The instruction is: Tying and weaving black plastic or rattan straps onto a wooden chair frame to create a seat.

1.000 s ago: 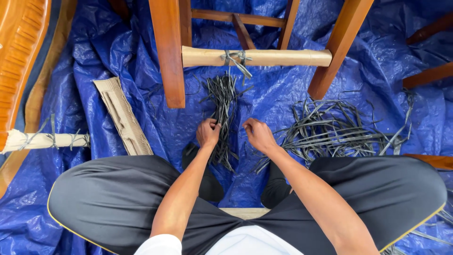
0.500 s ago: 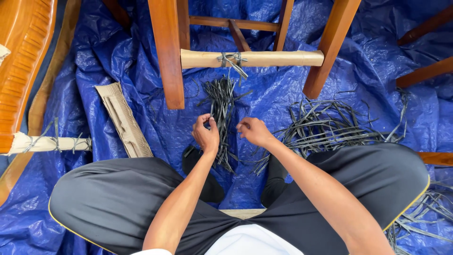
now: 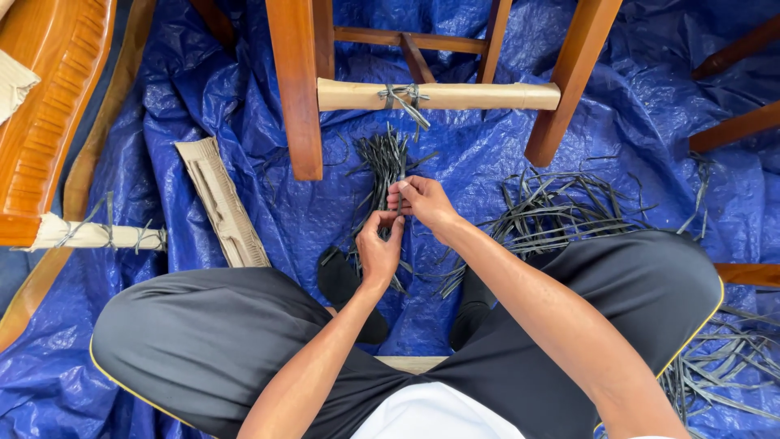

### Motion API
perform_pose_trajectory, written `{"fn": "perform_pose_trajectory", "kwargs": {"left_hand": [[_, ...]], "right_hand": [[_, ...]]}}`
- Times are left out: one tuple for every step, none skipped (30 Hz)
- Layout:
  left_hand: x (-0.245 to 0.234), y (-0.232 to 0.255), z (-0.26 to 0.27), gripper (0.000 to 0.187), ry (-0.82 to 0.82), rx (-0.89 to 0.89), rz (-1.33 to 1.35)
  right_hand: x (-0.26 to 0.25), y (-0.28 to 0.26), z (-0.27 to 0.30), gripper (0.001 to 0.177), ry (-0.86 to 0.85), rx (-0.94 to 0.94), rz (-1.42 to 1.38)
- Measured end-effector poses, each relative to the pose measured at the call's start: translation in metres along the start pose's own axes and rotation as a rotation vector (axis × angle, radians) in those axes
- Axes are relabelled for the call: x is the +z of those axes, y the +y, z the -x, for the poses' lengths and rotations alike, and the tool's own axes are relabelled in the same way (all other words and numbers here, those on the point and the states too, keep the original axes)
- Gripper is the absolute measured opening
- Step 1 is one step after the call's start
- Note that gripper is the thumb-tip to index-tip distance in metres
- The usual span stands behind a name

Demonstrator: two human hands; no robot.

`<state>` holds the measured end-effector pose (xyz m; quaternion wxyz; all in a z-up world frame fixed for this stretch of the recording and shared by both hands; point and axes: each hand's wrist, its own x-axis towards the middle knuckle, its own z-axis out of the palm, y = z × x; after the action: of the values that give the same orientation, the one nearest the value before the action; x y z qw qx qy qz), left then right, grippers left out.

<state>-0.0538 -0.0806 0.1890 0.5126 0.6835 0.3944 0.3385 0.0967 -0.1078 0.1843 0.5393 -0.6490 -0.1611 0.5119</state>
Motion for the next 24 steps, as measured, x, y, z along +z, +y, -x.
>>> {"fn": "perform_pose_trajectory", "kwargs": {"left_hand": [[-0.003,0.002,-0.003,0.015,-0.004,0.002,0.003],[-0.005,0.004,-0.005,0.016,-0.088,-0.055,-0.041],[-0.008,0.006,-0.007,0.018,-0.172,-0.116,-0.087],[-0.018,0.02,-0.016,0.018,-0.174,-0.117,-0.086],[-0.028,0.033,-0.027,0.026,-0.274,0.046,-0.175],[-0.038,0.047,-0.038,0.036,-0.373,0.209,-0.263],[-0.047,0.068,-0.053,0.036,-0.378,0.209,-0.262],[-0.055,0.089,-0.068,0.031,-0.396,0.308,-0.299],[-0.063,0.111,-0.086,0.027,-0.409,0.411,-0.337],[-0.062,0.125,-0.1,0.027,-0.41,0.415,-0.338],[-0.061,0.139,-0.113,0.024,-0.39,0.53,-0.355],[-0.061,0.154,-0.126,0.022,-0.371,0.645,-0.372],[-0.051,0.162,-0.137,0.022,-0.367,0.652,-0.375],[-0.04,0.171,-0.148,0.022,-0.36,0.694,-0.392],[-0.03,0.178,-0.158,0.022,-0.356,0.731,-0.407],[-0.018,0.172,-0.166,0.022,-0.355,0.732,-0.409],[-0.004,0.166,-0.175,0.025,-0.359,0.809,-0.414],[0.01,0.161,-0.185,0.028,-0.364,0.885,-0.417],[0.018,0.158,-0.189,0.028,-0.364,0.889,-0.415],[0.026,0.154,-0.194,0.031,-0.434,0.849,-0.45],[0.034,0.149,-0.197,0.033,-0.51,0.807,-0.483],[0.036,0.148,-0.199,0.033,-0.515,0.809,-0.48],[0.038,0.146,-0.201,0.027,-0.537,0.791,-0.494],[0.04,0.144,-0.204,0.022,-0.558,0.773,-0.508]], "right_hand": [[-0.005,-0.007,0.004,0.03,0.005,-0.002,0.0],[-0.011,-0.014,0.007,0.028,0.048,0.01,-0.007],[-0.015,-0.021,0.011,0.027,0.088,0.025,-0.014],[-0.025,-0.032,0.016,0.027,0.089,0.026,-0.014],[-0.035,-0.044,0.019,0.025,0.139,0.023,0.018],[-0.045,-0.056,0.022,0.023,0.189,0.019,0.051],[-0.055,-0.066,0.023,0.023,0.193,0.02,0.048],[-0.065,-0.076,0.024,0.023,0.228,0.003,0.065],[-0.075,-0.087,0.023,0.023,0.261,-0.019,0.083],[-0.082,-0.09,0.017,0.023,0.262,-0.023,0.081],[-0.088,-0.093,0.012,0.023,0.298,-0.044,0.075],[-0.094,-0.095,0.006,0.023,0.334,-0.065,0.068],[-0.095,-0.089,-0.004,0.023,0.332,-0.072,0.067],[-0.097,-0.083,-0.015,0.023,0.348,-0.054,-0.001],[-0.098,-0.074,-0.024,0.022,0.364,-0.029,-0.067],[-0.09,-0.073,-0.025,0.022,0.362,-0.03,-0.069],[-0.084,-0.074,-0.027,0.022,0.361,-0.044,-0.142],[-0.078,-0.075,-0.029,0.023,0.358,-0.057,-0.215],[-0.074,-0.075,-0.033,0.023,0.361,-0.061,-0.215],[-0.07,-0.075,-0.037,0.019,0.354,-0.09,-0.299],[-0.066,-0.073,-0.039,0.016,0.35,-0.115,-0.384],[-0.063,-0.076,-0.041,0.016,0.355,-0.115,-0.387],[-0.059,-0.079,-0.042,0.011,0.343,-0.131,-0.449],[-0.055,-0.081,-0.044,0.007,0.331,-0.146,-0.511]]}}
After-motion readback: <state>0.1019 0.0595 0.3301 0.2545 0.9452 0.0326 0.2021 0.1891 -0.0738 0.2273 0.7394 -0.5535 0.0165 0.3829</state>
